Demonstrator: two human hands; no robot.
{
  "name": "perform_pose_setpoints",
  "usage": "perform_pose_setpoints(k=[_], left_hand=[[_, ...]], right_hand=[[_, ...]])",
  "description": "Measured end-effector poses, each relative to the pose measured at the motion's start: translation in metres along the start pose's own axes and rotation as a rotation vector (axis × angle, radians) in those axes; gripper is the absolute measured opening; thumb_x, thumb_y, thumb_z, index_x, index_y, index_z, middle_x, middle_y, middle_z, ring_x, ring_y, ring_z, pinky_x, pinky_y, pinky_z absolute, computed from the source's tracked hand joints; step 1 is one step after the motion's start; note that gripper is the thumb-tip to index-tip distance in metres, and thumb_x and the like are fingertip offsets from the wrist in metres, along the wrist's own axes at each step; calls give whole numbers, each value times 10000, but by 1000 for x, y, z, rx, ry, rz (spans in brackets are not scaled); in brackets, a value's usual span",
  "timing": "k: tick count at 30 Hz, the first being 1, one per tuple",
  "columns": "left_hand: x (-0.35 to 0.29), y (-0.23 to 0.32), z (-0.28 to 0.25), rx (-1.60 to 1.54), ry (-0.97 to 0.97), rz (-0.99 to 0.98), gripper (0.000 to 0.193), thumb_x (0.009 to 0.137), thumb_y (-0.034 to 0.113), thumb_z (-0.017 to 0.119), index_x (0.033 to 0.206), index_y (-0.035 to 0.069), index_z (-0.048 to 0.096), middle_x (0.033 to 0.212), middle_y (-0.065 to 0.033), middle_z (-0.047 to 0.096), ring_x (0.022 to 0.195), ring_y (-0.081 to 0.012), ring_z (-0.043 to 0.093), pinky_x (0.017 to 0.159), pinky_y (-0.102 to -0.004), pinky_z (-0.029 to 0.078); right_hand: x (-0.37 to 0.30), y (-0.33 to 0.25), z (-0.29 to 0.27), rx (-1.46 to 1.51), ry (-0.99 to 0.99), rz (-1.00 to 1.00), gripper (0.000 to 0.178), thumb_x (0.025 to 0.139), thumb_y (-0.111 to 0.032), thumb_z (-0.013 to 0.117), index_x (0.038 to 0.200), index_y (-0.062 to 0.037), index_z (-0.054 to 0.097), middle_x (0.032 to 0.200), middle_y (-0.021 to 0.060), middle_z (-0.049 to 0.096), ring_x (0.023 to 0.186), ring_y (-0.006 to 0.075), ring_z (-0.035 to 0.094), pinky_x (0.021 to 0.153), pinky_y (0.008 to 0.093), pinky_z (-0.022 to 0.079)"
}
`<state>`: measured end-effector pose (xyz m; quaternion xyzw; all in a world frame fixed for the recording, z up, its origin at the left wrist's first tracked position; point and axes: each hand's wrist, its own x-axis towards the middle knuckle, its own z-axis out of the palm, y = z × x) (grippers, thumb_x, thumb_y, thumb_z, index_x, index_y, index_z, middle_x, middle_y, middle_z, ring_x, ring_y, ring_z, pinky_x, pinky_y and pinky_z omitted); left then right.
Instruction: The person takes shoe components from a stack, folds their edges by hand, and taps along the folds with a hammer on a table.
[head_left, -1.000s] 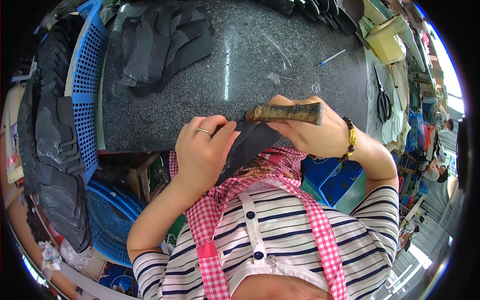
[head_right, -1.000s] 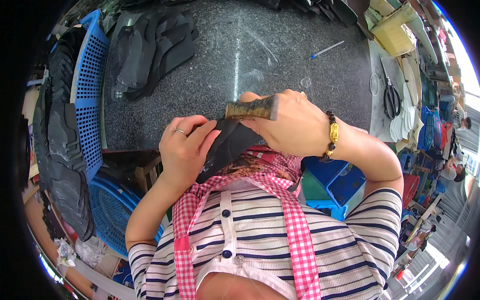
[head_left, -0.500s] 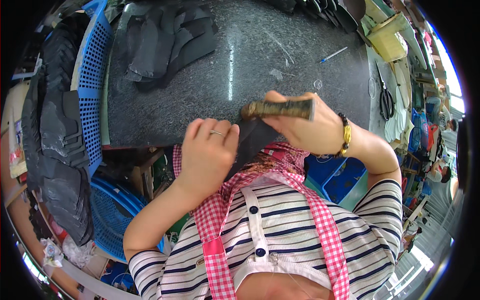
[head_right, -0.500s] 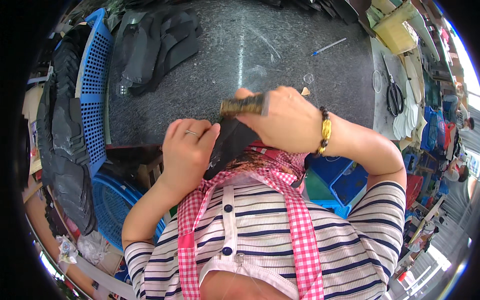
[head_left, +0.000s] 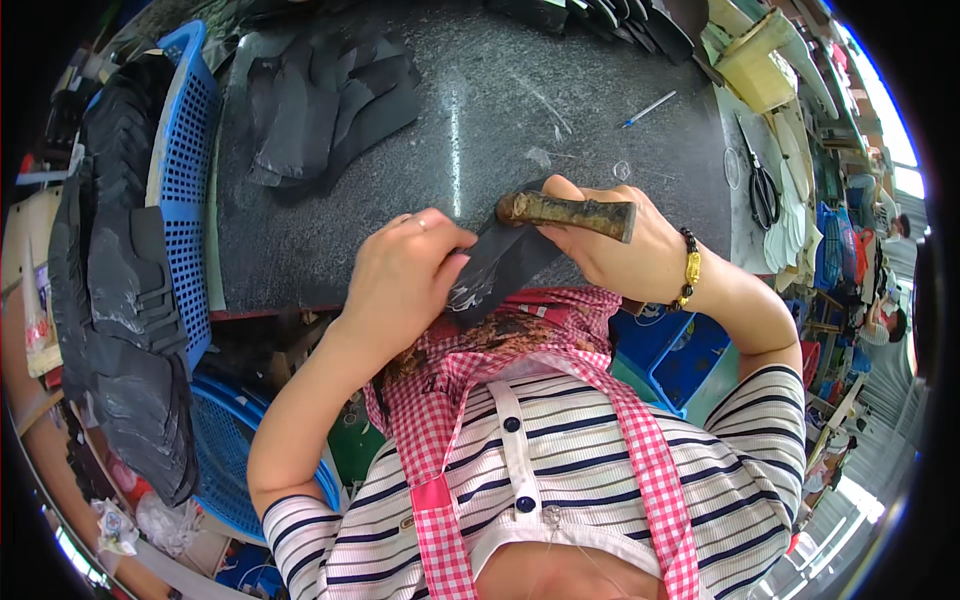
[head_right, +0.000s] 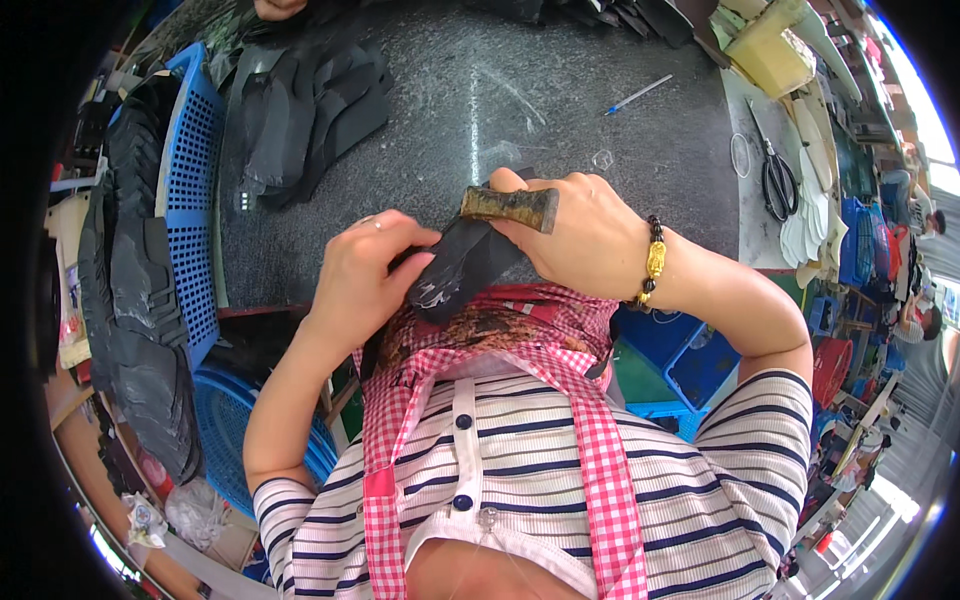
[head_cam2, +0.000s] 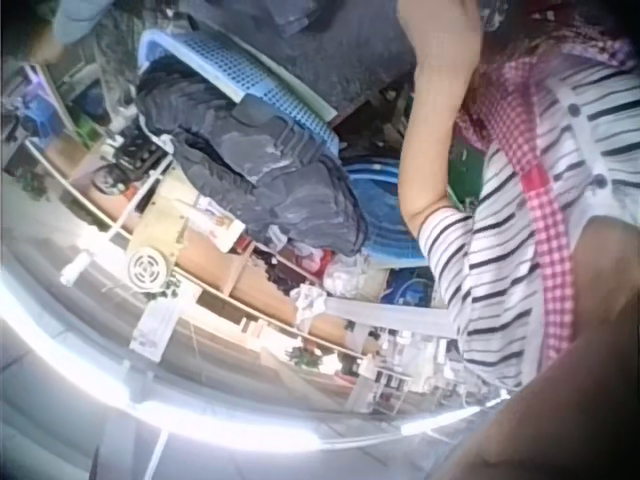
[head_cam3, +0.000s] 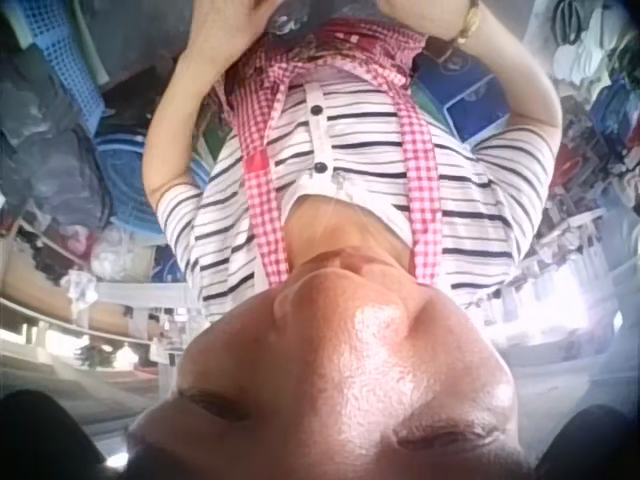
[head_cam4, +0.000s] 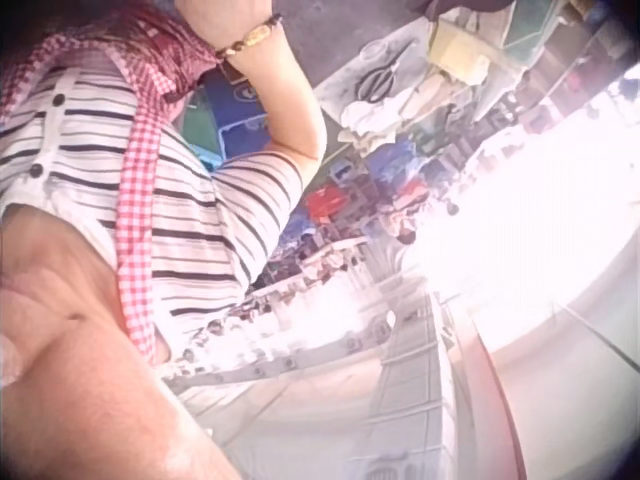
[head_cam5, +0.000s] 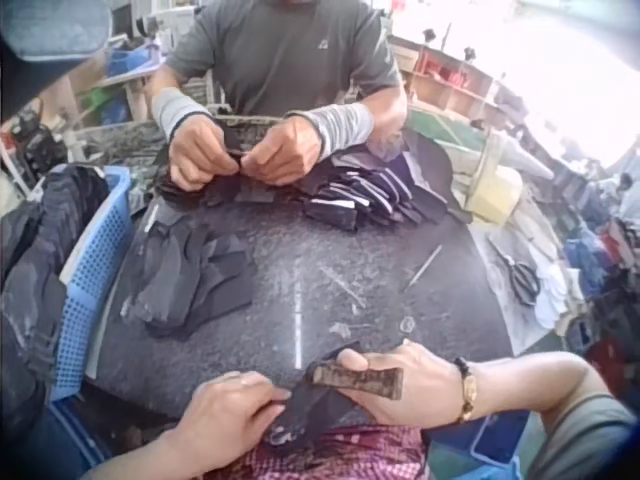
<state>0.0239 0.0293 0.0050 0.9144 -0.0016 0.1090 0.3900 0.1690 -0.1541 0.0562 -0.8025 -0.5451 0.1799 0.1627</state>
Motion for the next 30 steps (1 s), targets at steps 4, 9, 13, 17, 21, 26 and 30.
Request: perform_pose_setpoints(k=[4,9,13,17,21,26,30], left_hand=[[-7,7,-4,307,-58,121,147,769,55,677,915,59,679,880,-49,633,782,-254,605,723,-369,459],[-9,-3,-15,221,-91,96,165,764,67,643,922,58,690,899,-29,643,789,-206,607,772,-350,447],[-15,0,-13,423,-35,266,153,760,74,640,903,59,693,919,-14,653,780,-187,606,803,-348,439],[-19,-9,-17,405,-28,266,160,749,78,656,905,68,693,913,-2,649,789,-181,601,812,-350,439],[-24,-18,-18,296,-20,270,175,727,85,688,902,84,699,901,4,643,811,-177,592,835,-369,437],[-29,-17,-16,344,45,272,159,725,90,709,885,92,701,902,11,638,812,-175,584,868,-389,433],[-35,-21,-9,360,106,274,164,725,126,732,884,102,699,912,16,615,843,-173,580,892,-394,426]], right_hand=[[9,10,1,-44,69,-156,157,903,-167,553,1022,-94,625,834,132,615,612,324,623,536,426,492],[11,-7,-3,-23,-140,-108,204,862,-183,590,1057,-125,600,715,119,600,610,323,634,529,434,504],[20,-2,-4,-77,-131,-192,217,854,-177,590,1062,-117,590,693,121,599,610,328,634,530,438,504],[14,-20,-6,27,-193,-224,264,855,-152,586,1116,-128,623,784,96,623,589,300,627,513,413,506],[21,-14,-1,94,-51,-166,219,856,-107,651,1059,-60,583,659,159,588,591,385,591,500,406,459],[15,-27,7,54,-165,-197,203,869,-163,611,1028,-48,560,678,125,591,567,339,609,500,421,481],[19,-26,7,128,-43,-171,296,819,-158,639,1039,-57,468,697,129,592,580,330,624,497,410,486]])
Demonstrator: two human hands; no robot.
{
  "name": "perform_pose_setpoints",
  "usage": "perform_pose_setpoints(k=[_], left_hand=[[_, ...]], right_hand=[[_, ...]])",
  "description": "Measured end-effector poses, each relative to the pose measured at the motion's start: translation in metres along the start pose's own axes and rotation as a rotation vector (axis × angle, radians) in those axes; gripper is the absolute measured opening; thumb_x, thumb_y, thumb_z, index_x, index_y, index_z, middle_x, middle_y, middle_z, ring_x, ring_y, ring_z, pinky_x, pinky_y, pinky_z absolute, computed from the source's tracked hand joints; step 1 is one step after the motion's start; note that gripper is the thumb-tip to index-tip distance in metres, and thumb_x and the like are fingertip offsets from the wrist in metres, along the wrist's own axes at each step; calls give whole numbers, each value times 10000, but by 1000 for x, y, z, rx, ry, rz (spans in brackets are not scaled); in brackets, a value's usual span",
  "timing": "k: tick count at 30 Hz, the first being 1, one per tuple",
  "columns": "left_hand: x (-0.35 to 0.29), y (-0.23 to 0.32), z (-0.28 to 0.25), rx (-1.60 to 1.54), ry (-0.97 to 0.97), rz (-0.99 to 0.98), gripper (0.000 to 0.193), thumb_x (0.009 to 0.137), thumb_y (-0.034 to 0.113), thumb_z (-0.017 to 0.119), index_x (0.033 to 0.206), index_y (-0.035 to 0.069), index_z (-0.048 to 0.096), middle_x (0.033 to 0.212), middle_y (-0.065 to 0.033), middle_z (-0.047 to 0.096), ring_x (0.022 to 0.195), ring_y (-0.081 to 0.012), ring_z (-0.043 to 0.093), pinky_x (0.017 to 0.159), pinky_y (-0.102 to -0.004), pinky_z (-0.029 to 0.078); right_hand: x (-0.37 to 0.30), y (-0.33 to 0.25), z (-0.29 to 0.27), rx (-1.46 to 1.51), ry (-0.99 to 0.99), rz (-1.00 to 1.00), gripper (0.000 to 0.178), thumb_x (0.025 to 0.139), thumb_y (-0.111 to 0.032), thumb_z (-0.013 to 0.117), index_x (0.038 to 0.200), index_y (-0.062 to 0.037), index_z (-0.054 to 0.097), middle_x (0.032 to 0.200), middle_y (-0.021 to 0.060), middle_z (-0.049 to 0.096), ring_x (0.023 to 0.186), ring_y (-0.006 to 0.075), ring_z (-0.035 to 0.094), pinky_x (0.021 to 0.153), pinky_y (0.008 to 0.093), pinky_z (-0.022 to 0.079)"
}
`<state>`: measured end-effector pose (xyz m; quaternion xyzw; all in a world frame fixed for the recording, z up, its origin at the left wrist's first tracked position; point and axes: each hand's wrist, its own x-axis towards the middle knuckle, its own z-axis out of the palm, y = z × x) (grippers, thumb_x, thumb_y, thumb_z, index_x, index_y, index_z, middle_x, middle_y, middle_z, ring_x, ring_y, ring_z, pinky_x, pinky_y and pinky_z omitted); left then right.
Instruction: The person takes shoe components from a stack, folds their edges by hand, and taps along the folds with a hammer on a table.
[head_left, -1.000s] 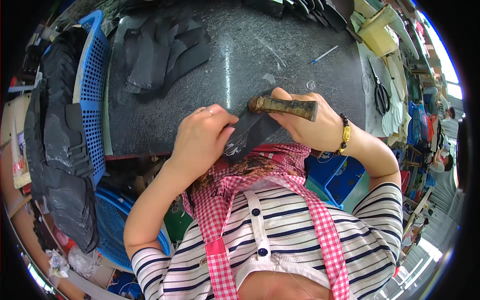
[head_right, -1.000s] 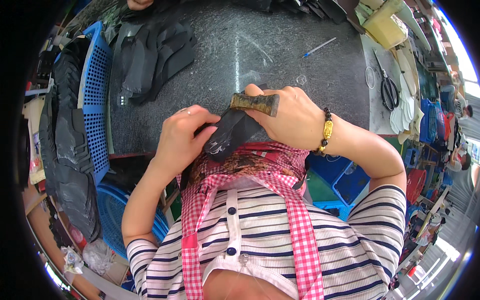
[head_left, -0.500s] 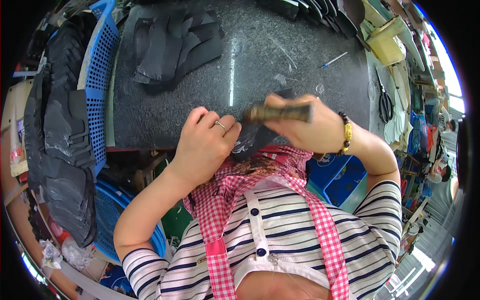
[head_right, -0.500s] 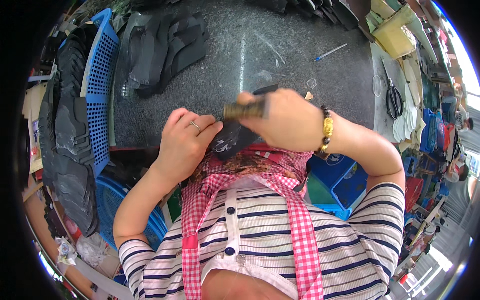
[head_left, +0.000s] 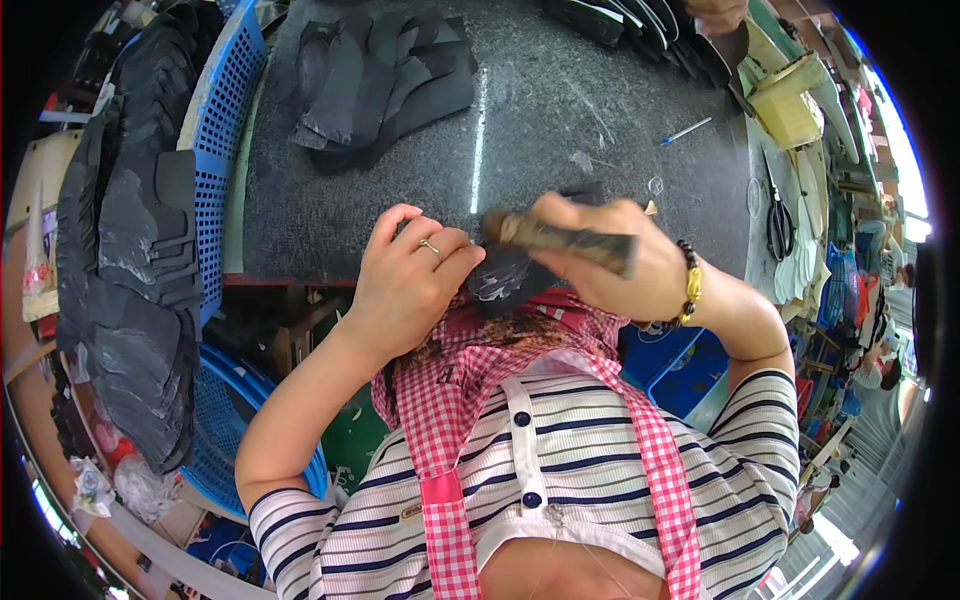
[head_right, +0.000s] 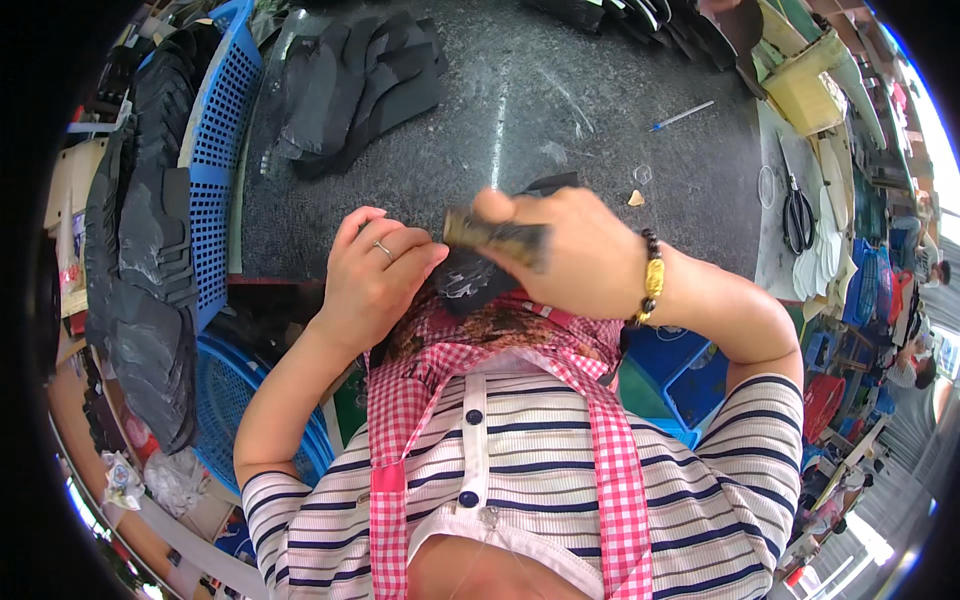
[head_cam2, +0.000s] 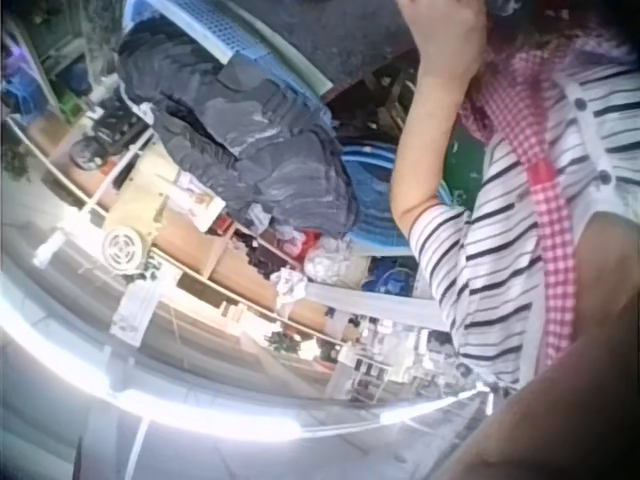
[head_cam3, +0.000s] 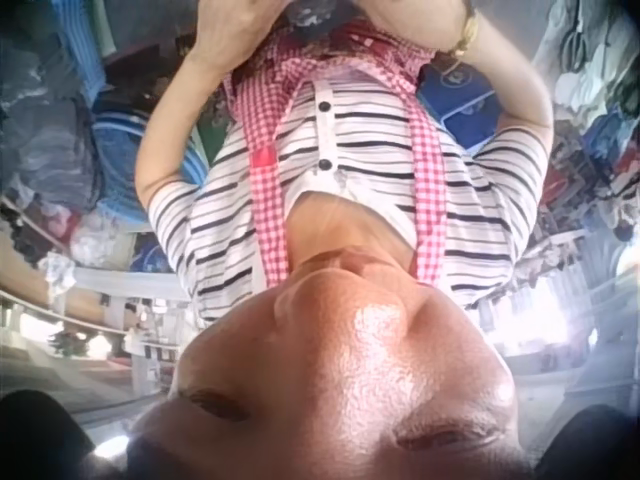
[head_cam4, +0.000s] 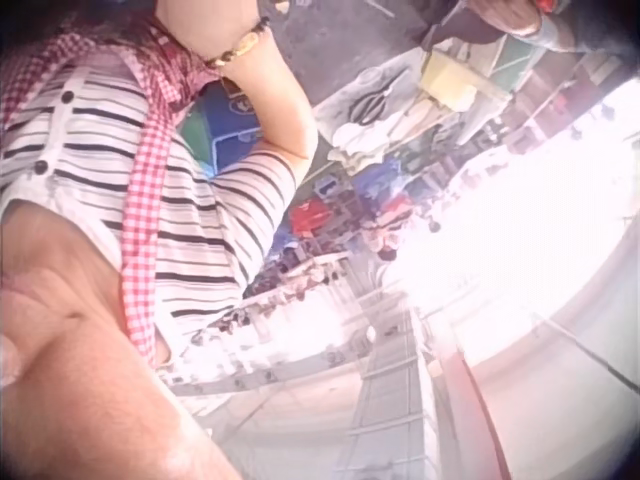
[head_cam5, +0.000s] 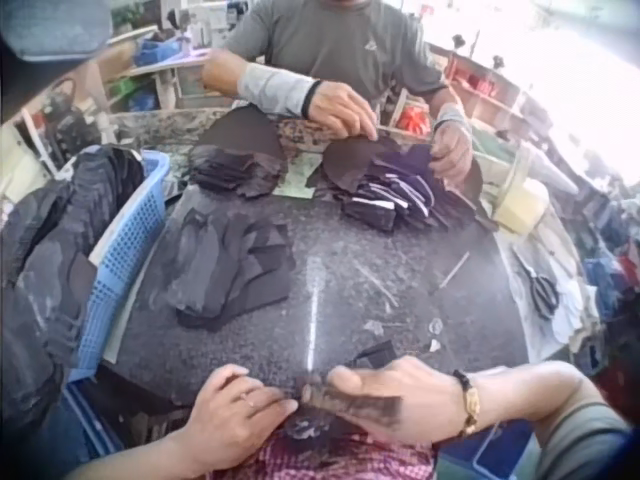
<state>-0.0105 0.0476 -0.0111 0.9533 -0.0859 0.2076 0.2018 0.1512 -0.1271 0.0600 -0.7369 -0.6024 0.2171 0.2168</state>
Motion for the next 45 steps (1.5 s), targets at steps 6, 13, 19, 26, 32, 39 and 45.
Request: perform_pose_setpoints(k=[6,13,19,26,32,39,45], left_hand=[[-18,14,4,46,101,-47,296,691,296,811,889,112,690,900,7,596,838,-177,577,913,-420,418],[-8,15,9,41,98,-103,320,677,308,803,876,108,652,921,-28,597,851,-219,570,829,-384,420],[9,24,-4,-273,-69,-358,370,696,180,790,971,95,558,890,-68,580,842,-273,577,730,-390,440],[43,-50,-34,285,515,-521,373,727,125,774,1026,67,558,845,-102,609,807,-293,607,704,-398,475],[25,-50,-46,486,489,-440,212,770,193,736,929,83,649,874,-57,603,811,-270,577,704,-384,442],[-8,-13,-114,392,459,-570,88,856,79,646,936,47,666,823,-120,670,702,-264,645,641,-357,498],[-9,-6,-73,-32,427,-724,135,951,88,551,1025,14,636,819,-111,661,637,-174,663,587,-273,508]], right_hand=[[9,8,11,-46,-39,-161,297,791,-44,645,1079,-65,577,659,115,544,560,351,589,506,417,466],[11,15,22,-91,98,-162,211,869,-139,585,1049,-29,580,741,110,622,615,295,639,564,379,523],[1,24,-31,529,293,266,241,961,-182,540,1095,13,587,700,5,507,595,83,475,541,253,414],[-20,39,-32,727,455,267,171,973,-161,532,1048,-9,552,659,-57,430,486,11,370,408,179,305],[-18,26,-12,605,218,303,183,964,-147,546,1070,-1,574,676,-46,434,542,25,387,472,193,323],[23,10,-13,428,104,14,242,940,-129,567,1130,20,575,669,14,443,609,98,417,564,279,378],[65,-11,-3,480,94,22,172,924,-146,590,971,17,559,659,24,396,612,118,378,560,301,369]])
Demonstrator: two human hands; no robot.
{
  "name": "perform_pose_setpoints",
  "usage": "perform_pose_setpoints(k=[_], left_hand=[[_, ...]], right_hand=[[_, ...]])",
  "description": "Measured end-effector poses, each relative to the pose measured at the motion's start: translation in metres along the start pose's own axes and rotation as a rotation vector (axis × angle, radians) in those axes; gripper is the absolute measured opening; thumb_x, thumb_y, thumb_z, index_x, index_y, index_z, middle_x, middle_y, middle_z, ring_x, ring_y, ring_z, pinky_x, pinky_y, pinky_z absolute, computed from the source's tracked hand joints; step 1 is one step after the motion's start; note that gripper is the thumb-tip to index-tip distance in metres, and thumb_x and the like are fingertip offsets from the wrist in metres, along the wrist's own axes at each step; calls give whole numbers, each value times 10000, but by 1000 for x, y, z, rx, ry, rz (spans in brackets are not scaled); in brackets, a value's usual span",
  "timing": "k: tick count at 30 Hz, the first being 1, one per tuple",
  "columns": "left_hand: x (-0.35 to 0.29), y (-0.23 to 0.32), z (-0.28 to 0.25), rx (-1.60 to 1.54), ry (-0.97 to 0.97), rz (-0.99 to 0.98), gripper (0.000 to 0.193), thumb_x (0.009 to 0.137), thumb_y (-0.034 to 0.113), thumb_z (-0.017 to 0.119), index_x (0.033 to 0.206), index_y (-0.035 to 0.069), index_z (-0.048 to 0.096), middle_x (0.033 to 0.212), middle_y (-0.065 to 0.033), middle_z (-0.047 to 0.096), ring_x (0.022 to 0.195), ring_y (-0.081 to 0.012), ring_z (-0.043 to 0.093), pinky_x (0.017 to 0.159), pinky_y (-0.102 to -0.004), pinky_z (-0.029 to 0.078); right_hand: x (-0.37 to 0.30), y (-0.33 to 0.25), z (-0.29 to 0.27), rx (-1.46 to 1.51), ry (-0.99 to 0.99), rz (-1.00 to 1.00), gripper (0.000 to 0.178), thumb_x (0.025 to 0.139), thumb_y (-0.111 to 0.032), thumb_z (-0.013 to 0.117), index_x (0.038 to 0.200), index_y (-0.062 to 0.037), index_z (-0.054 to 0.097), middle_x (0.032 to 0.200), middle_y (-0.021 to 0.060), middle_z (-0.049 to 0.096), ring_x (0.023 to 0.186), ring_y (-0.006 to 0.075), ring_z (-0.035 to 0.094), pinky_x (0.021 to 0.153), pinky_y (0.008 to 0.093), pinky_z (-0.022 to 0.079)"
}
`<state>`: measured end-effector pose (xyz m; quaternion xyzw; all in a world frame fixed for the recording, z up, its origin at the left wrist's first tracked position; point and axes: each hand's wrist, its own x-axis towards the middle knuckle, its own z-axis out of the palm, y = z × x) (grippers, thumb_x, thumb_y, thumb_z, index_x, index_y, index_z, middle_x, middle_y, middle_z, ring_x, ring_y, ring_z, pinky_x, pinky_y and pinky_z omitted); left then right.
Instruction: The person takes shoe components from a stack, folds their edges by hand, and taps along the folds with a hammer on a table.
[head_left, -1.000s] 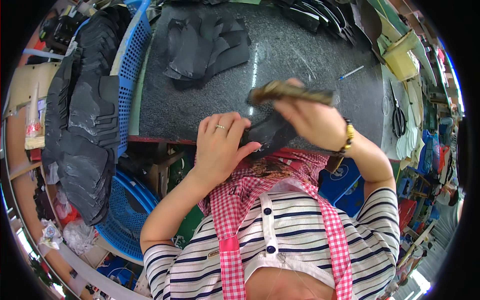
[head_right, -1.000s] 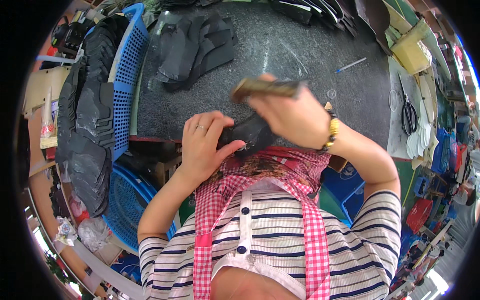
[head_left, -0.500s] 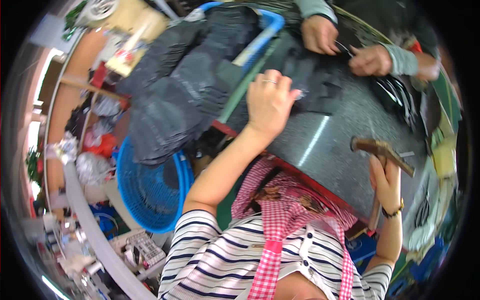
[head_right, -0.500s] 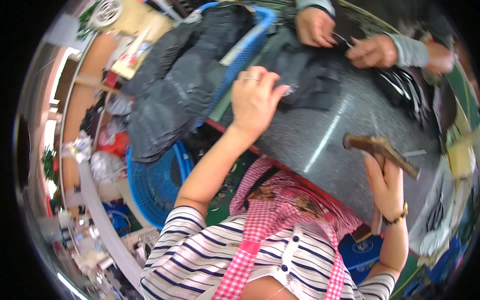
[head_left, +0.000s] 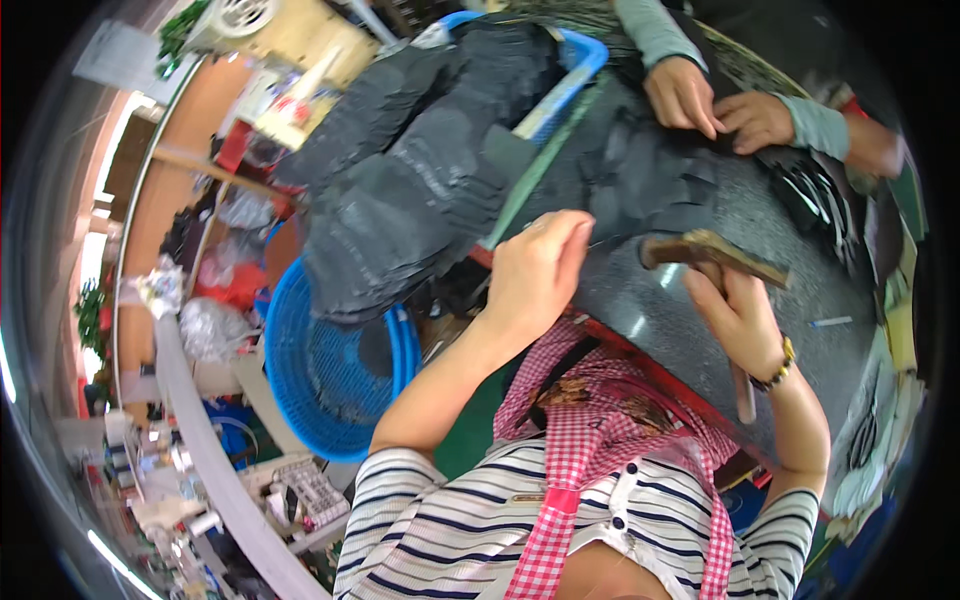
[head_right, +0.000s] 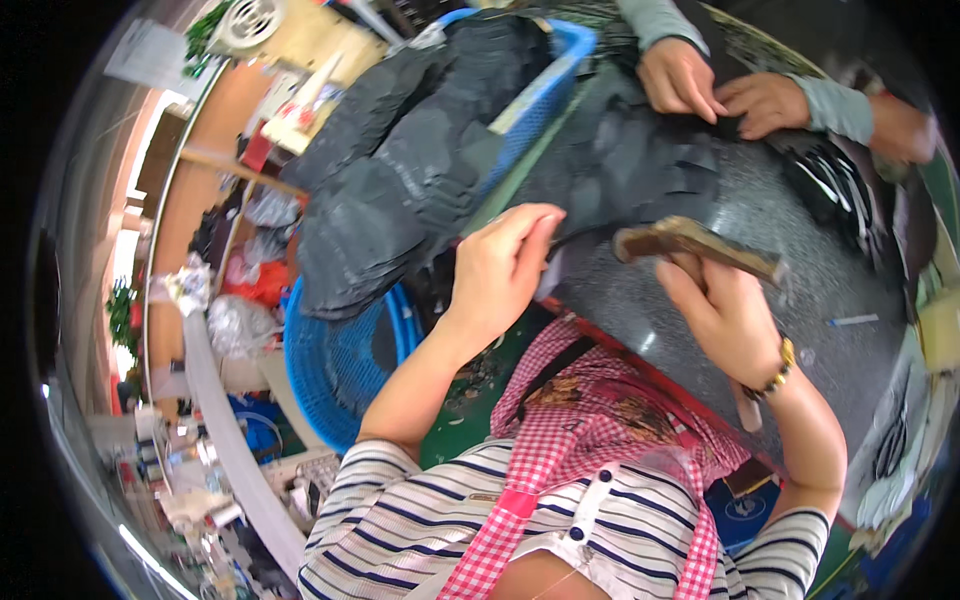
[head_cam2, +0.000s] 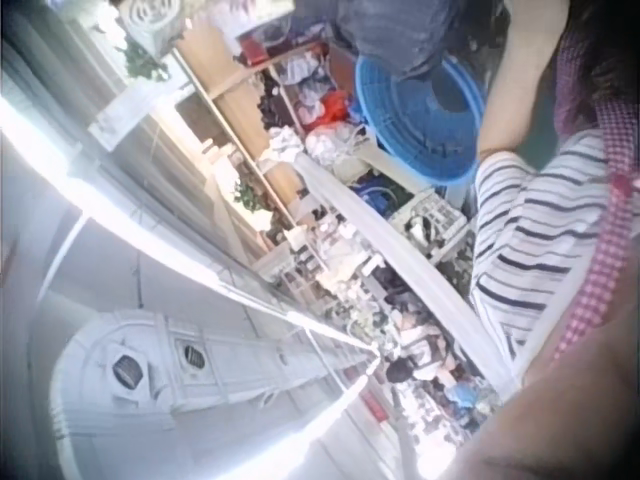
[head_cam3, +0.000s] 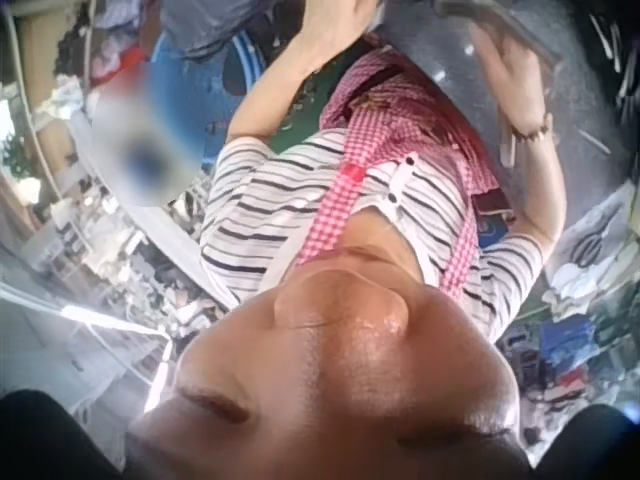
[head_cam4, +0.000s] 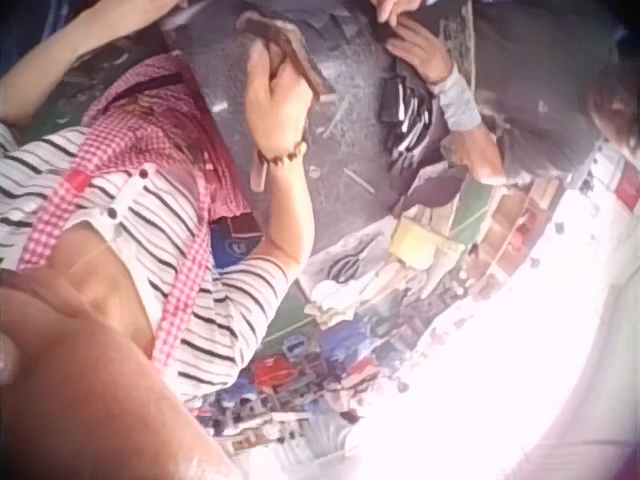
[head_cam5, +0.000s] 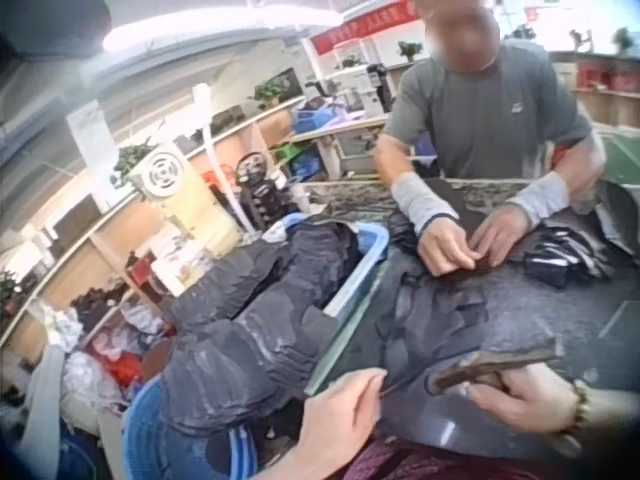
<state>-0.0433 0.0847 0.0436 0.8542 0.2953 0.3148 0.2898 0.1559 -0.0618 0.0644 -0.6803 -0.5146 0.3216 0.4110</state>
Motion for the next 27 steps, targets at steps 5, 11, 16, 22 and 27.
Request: perform_pose_setpoints(k=[5,11,16,22,27], left_hand=[[-23,-3,8,-286,-50,-155,200,972,74,511,1035,-59,646,900,-90,678,768,-122,649,661,-241,505],[-15,20,-1,-737,-73,-81,219,973,134,555,1009,-47,672,1021,-118,658,938,-155,607,824,-263,458],[44,4,42,-401,217,-20,206,955,126,560,951,-58,653,980,-153,642,845,-212,612,790,-283,473],[42,-40,75,417,69,232,279,785,7,519,1041,-17,626,1107,-162,595,1048,-358,542,900,-441,445],[33,-16,49,344,149,333,383,718,-92,527,1100,-53,535,1170,-213,565,1142,-377,519,972,-416,428]], right_hand=[[-11,6,-13,135,-16,108,205,929,-160,586,839,2,499,658,15,386,608,112,363,545,308,353],[-39,11,-27,103,90,145,222,939,-193,572,851,7,533,650,-7,421,604,81,389,539,274,364],[-35,9,-34,185,103,227,221,947,-213,565,869,-6,554,637,-14,462,552,64,423,498,259,367],[-40,23,-32,84,71,108,176,951,-180,565,964,-5,568,644,-49,421,558,36,396,493,233,348],[-37,17,-20,165,74,175,189,944,-124,567,1079,7,586,666,-64,413,573,27,390,497,221,337]])
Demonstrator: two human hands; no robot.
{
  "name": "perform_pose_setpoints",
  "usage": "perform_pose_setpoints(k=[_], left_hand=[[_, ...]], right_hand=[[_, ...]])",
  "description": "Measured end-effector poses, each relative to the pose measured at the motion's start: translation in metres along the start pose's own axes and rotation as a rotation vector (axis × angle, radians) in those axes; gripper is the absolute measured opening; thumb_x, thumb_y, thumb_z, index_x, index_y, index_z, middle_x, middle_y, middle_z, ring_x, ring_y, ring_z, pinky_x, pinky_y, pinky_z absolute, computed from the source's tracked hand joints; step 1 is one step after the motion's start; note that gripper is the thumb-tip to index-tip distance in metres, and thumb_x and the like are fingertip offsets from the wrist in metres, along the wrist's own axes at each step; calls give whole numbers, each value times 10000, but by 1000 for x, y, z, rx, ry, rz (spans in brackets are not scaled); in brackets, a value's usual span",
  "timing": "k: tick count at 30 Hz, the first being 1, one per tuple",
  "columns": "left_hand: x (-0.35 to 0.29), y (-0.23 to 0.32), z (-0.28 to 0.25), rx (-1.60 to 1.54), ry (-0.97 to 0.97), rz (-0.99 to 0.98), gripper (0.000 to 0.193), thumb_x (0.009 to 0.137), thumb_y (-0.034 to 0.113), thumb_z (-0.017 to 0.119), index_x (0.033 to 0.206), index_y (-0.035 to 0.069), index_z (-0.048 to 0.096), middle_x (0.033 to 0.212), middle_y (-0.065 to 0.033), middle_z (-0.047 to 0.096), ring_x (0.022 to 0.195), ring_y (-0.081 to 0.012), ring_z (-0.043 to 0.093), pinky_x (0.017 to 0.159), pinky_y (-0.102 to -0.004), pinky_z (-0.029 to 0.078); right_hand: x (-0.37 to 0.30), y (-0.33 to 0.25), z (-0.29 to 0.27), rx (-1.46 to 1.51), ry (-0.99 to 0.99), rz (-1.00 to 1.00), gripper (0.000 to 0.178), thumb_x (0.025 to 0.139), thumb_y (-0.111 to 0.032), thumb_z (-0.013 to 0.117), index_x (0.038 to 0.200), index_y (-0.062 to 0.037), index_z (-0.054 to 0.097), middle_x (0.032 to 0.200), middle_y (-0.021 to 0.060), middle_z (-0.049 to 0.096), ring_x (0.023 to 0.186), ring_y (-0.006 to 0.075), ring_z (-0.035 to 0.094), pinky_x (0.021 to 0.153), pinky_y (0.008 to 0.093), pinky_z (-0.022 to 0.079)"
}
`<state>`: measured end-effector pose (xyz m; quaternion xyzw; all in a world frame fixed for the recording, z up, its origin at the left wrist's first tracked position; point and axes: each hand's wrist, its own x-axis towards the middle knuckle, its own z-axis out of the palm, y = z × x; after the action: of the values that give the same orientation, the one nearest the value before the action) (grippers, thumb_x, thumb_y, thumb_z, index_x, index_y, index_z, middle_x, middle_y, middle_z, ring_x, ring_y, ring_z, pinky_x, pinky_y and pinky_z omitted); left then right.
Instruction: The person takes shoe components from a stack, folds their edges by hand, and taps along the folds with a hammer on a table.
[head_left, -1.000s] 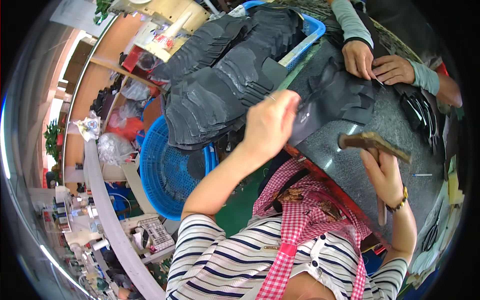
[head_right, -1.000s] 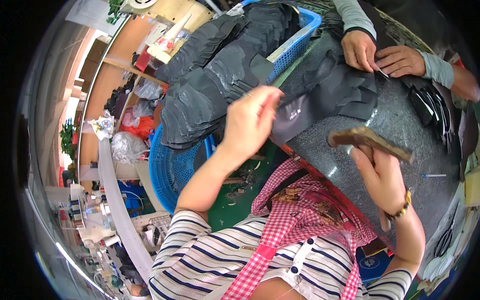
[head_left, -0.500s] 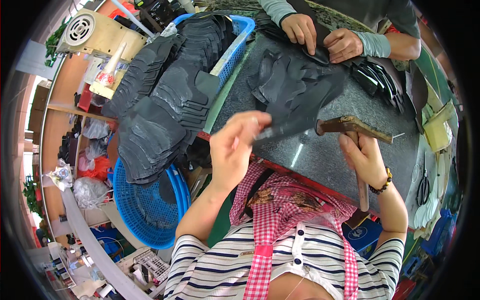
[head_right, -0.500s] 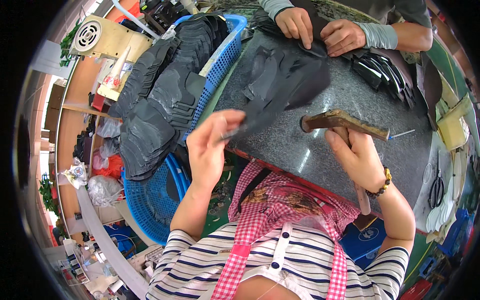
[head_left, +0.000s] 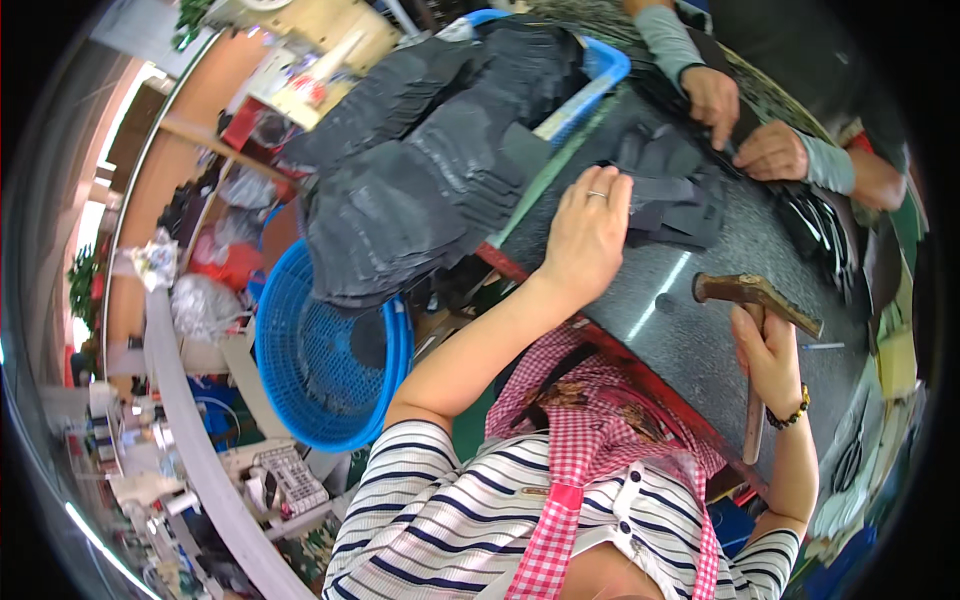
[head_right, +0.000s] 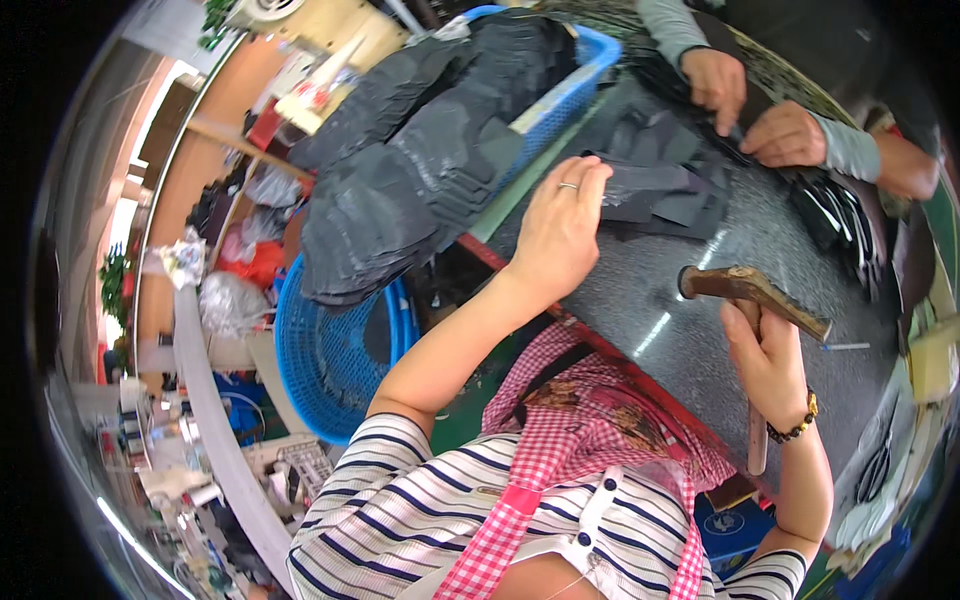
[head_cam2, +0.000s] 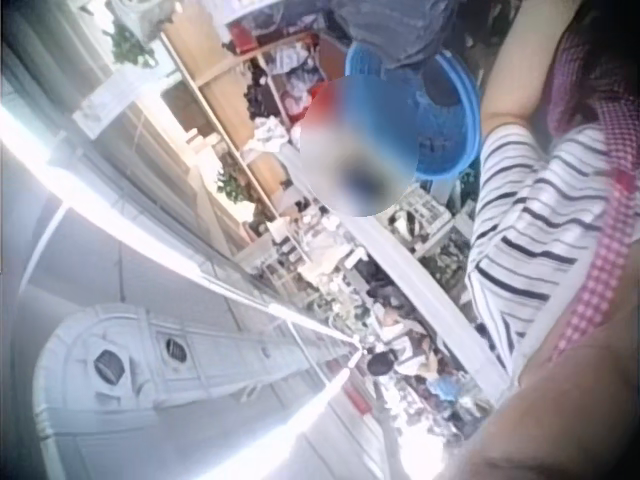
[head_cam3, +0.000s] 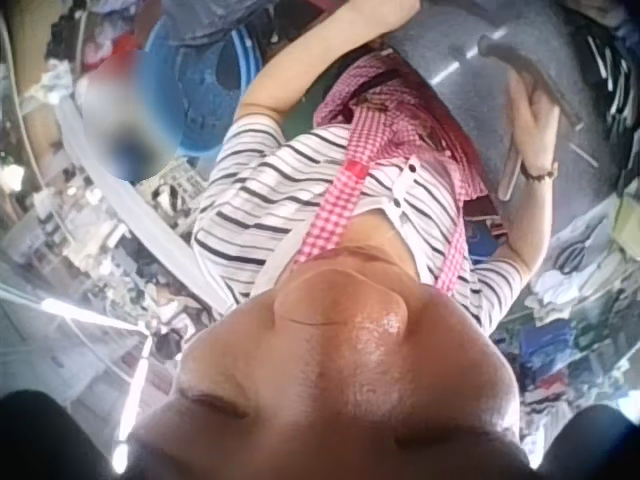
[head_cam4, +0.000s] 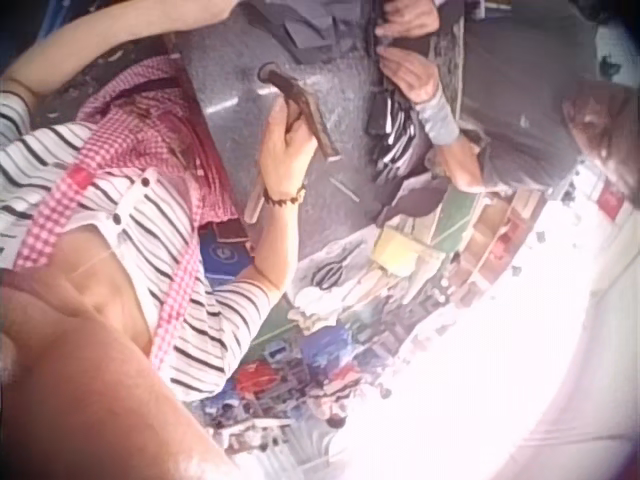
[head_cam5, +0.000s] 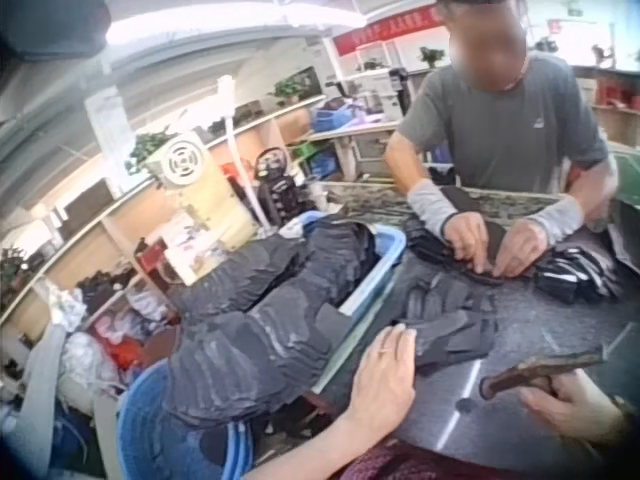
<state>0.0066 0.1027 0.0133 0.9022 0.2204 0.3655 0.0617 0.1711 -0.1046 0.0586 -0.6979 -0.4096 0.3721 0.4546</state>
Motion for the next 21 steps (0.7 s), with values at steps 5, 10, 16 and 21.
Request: perform_pose_setpoints(k=[5,10,16,21], left_hand=[[-10,13,-94,-69,-69,-32,250,724,38,714,952,49,614,1039,-116,651,963,-322,624,851,-394,498],[-28,-24,-191,319,-22,-195,482,553,265,856,930,85,616,972,-88,636,952,-310,591,824,-414,462],[-73,-31,-195,467,-93,-292,707,495,220,886,1089,41,547,1086,-148,622,1054,-333,576,914,-426,435],[-86,-45,-181,421,83,-147,501,577,138,842,1008,57,601,1062,-101,639,1025,-297,597,870,-417,454]], right_hand=[[18,-14,18,-106,-80,-137,248,914,-134,609,1123,-7,568,675,-58,418,564,35,383,494,226,340],[46,-63,62,-238,-215,-435,338,851,-117,651,1164,-48,540,721,34,511,583,135,505,527,287,415],[91,-105,158,-366,-179,-1040,332,740,-139,636,972,-10,437,806,179,607,709,368,643,555,426,509],[115,-126,207,-556,-134,-1097,224,770,-75,597,915,-10,439,780,163,618,669,333,669,523,411,520]])
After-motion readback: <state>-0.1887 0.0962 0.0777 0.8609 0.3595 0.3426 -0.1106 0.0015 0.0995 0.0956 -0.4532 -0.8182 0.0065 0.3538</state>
